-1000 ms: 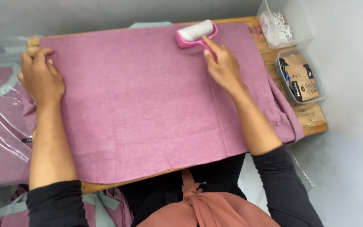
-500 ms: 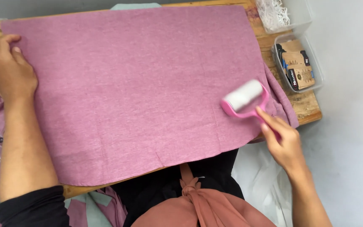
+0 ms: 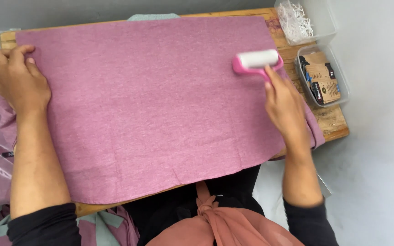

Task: The person uses a pink lint roller to roll over a pink and light blue shirt laid on a wooden table. They repeatedly roll the shirt's front and back, repositioning the garment to cover different areas. The person continues rolling until the end of the clip.

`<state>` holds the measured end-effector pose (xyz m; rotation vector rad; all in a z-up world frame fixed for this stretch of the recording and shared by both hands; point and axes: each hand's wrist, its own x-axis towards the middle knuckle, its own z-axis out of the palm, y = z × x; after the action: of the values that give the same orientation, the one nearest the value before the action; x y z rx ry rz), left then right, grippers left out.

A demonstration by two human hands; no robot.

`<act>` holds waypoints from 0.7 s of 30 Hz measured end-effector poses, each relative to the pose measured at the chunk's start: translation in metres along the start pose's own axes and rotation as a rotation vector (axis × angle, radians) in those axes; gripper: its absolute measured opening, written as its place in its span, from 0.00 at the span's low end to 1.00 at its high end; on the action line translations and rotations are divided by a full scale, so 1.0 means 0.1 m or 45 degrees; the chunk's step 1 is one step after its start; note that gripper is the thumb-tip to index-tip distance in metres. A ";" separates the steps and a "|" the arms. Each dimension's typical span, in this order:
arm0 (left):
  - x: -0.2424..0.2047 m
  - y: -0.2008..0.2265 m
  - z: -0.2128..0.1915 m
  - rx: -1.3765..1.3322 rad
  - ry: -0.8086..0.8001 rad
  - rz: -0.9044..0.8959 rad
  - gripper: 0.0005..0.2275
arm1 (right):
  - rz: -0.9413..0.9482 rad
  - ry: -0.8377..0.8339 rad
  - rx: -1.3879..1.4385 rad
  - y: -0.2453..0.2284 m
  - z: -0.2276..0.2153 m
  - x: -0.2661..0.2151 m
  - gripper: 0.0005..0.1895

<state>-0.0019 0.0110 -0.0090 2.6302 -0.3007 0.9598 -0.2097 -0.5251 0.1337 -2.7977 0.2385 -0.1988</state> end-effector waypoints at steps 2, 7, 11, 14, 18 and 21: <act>0.00 0.00 0.00 0.009 -0.019 -0.035 0.14 | 0.105 0.040 0.043 -0.09 0.19 0.47 0.22; -0.01 0.01 0.00 0.030 0.000 -0.021 0.14 | 0.013 0.107 0.085 0.09 0.47 1.25 0.21; 0.00 0.01 0.01 0.062 0.007 -0.029 0.15 | -0.061 0.168 -0.087 0.17 0.47 1.17 0.21; 0.00 0.02 0.00 0.054 0.012 -0.010 0.15 | -0.104 0.217 -0.202 0.39 0.43 1.09 0.22; 0.01 -0.03 0.05 0.072 0.033 0.029 0.15 | -0.084 0.238 -0.190 0.66 0.11 0.90 0.22; -0.03 -0.09 0.06 0.065 -0.004 0.016 0.14 | -0.095 0.134 0.142 0.42 -0.30 0.25 0.23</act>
<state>0.0023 0.0175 -0.0174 2.6790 -0.2977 0.9805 -0.1960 -0.5778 0.1507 -2.6909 0.1425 -0.3658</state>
